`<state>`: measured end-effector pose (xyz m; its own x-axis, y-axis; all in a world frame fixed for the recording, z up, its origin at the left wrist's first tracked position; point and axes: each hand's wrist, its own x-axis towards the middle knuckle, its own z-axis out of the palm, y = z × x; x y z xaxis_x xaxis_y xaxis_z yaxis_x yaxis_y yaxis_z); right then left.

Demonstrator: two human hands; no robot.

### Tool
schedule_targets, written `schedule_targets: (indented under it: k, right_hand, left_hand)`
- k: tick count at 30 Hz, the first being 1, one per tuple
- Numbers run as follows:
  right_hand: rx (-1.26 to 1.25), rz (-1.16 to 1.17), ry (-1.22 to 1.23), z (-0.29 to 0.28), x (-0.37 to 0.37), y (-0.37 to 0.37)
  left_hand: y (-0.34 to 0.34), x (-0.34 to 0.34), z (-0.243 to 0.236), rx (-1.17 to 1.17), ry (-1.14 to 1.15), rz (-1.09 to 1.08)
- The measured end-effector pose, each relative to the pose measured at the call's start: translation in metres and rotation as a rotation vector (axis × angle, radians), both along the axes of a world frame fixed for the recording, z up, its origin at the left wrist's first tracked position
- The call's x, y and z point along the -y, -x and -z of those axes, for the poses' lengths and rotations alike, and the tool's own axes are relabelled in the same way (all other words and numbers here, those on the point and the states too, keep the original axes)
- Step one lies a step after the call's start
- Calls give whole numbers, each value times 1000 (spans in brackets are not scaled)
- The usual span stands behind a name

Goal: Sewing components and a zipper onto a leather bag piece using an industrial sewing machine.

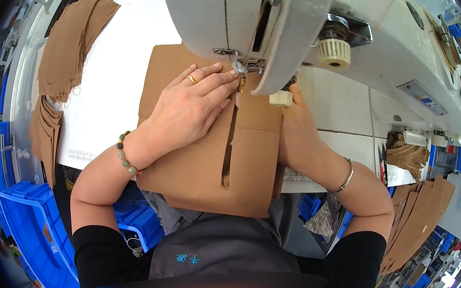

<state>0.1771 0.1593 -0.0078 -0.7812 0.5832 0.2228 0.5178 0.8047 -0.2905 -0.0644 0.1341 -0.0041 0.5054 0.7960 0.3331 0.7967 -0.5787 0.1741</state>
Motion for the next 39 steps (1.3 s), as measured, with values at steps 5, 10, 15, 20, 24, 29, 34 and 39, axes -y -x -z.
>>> schedule_targets:
  k: [5, 10, 15, 20, 24, 29, 34, 39]
  right_hand:
    - [-137, -60, 1, 0, -3, -1]
    - [-90, -100, 47, -12, -5, -8]
    - [196, 31, 131, -54, -15, -31]
    - [-92, 337, -125, -51, -11, -31]
    - [-103, 111, -228, -26, -7, -5]
    - [5, 12, -102, -12, -7, -1]
    - [-29, -10, -153, -11, -12, -3]
    - [25, -13, -142, -11, -12, -6]
  left_hand:
    - [-1, -2, 1, 14, -5, 3]
    - [0, -2, 0, 13, -7, 3]
    - [4, -2, 2, 57, 1, 17]
    - [4, -2, -4, 78, 39, 35]
    - [5, -4, -5, 76, 52, 49]
    - [5, -4, -7, 62, 57, 46]
    - [1, -1, -7, 48, 49, 34]
    - [-2, 2, -7, 66, 43, 2]
